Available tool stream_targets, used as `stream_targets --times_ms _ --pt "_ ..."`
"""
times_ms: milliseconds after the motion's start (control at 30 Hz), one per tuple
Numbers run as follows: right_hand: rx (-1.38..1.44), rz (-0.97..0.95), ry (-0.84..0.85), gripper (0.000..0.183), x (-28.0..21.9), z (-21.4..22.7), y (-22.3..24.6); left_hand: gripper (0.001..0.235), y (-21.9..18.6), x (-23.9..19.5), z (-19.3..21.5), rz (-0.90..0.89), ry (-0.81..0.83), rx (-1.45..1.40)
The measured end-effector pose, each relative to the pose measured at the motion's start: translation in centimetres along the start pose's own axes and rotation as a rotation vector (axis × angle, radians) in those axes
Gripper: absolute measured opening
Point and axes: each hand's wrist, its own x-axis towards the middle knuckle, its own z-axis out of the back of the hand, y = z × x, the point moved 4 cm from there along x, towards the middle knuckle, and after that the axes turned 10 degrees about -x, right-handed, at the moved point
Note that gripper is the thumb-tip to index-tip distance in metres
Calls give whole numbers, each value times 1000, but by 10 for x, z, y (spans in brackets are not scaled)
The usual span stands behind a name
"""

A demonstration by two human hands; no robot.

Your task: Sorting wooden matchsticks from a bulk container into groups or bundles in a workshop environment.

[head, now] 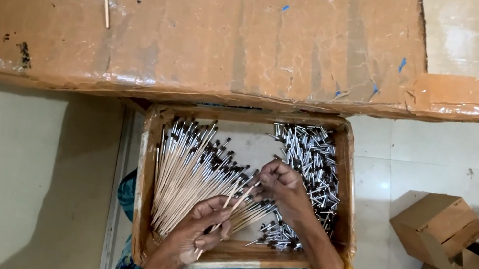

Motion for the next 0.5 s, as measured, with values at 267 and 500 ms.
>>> stream_targets --times_ms 267,500 --pt "-113 42 83 11 -4 3 -13 23 10 -4 4 48 54 -38" --pt "-112 -32 -39 23 0 -7 -36 29 7 22 68 -590 -216 1258"
